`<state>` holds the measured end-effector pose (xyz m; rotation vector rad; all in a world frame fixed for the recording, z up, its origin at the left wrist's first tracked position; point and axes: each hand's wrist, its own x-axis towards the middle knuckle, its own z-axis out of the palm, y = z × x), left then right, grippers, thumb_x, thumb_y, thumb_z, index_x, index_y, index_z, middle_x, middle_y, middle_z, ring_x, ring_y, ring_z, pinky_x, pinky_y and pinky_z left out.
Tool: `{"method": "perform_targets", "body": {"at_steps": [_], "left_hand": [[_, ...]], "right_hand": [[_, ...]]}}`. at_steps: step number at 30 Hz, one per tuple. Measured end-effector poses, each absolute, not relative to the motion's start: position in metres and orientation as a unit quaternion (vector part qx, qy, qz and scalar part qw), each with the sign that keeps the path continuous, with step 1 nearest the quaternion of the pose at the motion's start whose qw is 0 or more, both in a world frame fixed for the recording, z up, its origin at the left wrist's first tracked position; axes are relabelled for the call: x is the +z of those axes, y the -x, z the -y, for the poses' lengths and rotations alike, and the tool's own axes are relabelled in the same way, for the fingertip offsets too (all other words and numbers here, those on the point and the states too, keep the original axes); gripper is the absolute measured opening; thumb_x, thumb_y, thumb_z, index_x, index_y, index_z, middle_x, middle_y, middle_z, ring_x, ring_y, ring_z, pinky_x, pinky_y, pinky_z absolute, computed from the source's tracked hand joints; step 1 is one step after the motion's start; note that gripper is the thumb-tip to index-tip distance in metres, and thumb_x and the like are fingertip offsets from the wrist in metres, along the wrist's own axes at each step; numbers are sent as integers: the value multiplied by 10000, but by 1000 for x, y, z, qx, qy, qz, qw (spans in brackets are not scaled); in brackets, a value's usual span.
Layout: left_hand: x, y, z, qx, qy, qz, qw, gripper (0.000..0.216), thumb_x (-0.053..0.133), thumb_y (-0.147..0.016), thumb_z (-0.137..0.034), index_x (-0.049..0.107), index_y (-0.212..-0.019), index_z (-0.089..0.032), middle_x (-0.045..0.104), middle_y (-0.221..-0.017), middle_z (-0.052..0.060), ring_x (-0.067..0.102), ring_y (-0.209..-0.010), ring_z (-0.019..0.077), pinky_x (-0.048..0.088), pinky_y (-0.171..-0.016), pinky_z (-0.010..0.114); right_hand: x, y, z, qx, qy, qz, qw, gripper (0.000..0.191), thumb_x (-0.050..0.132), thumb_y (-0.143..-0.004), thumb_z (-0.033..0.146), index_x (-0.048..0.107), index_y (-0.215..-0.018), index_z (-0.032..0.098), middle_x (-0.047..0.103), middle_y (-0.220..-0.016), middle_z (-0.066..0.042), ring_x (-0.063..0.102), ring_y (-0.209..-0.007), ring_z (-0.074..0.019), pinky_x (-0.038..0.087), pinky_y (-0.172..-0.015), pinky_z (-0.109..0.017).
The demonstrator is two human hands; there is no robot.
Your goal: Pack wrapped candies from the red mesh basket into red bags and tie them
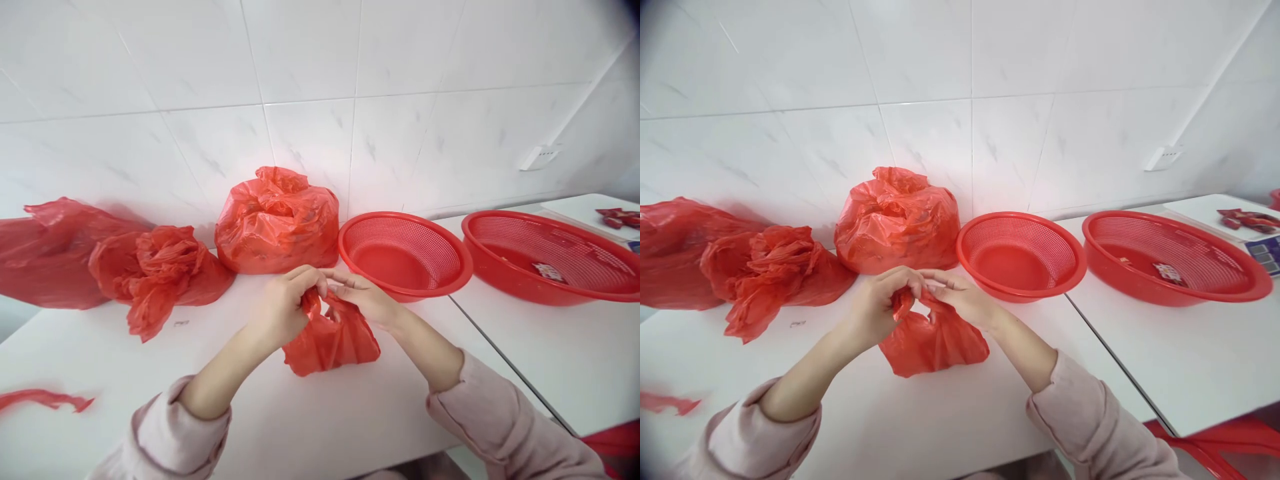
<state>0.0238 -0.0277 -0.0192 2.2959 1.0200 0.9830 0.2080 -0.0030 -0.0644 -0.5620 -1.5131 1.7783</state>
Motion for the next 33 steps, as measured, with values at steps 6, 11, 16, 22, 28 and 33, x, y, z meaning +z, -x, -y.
{"method": "perform_targets", "body": {"at_steps": [6, 11, 16, 22, 28, 33], "left_hand": [[-32, -20, 28, 380, -826, -368, 195, 267, 470, -919, -172, 648, -1113, -215, 656, -1153, 83, 619, -1044, 199, 485, -893, 328], [-74, 24, 40, 383, -760, -494, 176, 335, 411, -971, -357, 699, -1066, -216, 699, -1111, 84, 615, -1077, 235, 447, -957, 371], [-122, 53, 65, 375, -637, -632, 234, 391, 451, -930, -488, 708, -976, -197, 701, -1067, 98, 633, -1015, 259, 471, -920, 385], [-120, 9, 51, 478, -644, -533, 270, 421, 356, -980, -443, 682, -1049, -186, 639, -1207, 102, 552, -1183, 233, 412, -1019, 359], [-134, -27, 24, 411, -698, -516, 280, 387, 393, -969, -438, 690, -1102, -229, 665, -1105, 75, 604, -1063, 214, 436, -974, 350], [-143, -13, 32, 377, -662, -565, 316, 431, 345, -979, -457, 681, -1115, -222, 716, -959, 39, 661, -885, 191, 497, -805, 285]], "right_hand": [[-62, -215, 20, 550, 285, 678, 395, 304, 430, -968, 443, 607, -914, 203, 578, -792, -6, 567, -718, -139, 486, -729, -308], [-93, -254, 39, 390, 448, 698, 401, 344, 377, -982, 450, 542, -798, 210, 560, -794, -14, 527, -765, -161, 454, -741, -319], [-143, -298, 40, 416, 524, 647, 365, 402, 374, -958, 532, 486, -749, 208, 523, -755, -14, 526, -732, -167, 476, -712, -329], [-135, -260, 28, 425, 521, 575, 467, 384, 363, -959, 547, 532, -898, 208, 614, -906, -55, 607, -858, -185, 511, -754, -318], [-154, -199, 32, 263, 551, 688, 392, 329, 306, -995, 423, 578, -1044, 245, 611, -984, -63, 607, -863, -204, 477, -806, -359], [-166, -216, 28, 282, 531, 684, 412, 307, 299, -1002, 382, 559, -936, 233, 626, -865, -40, 587, -773, -183, 465, -749, -313]]}}
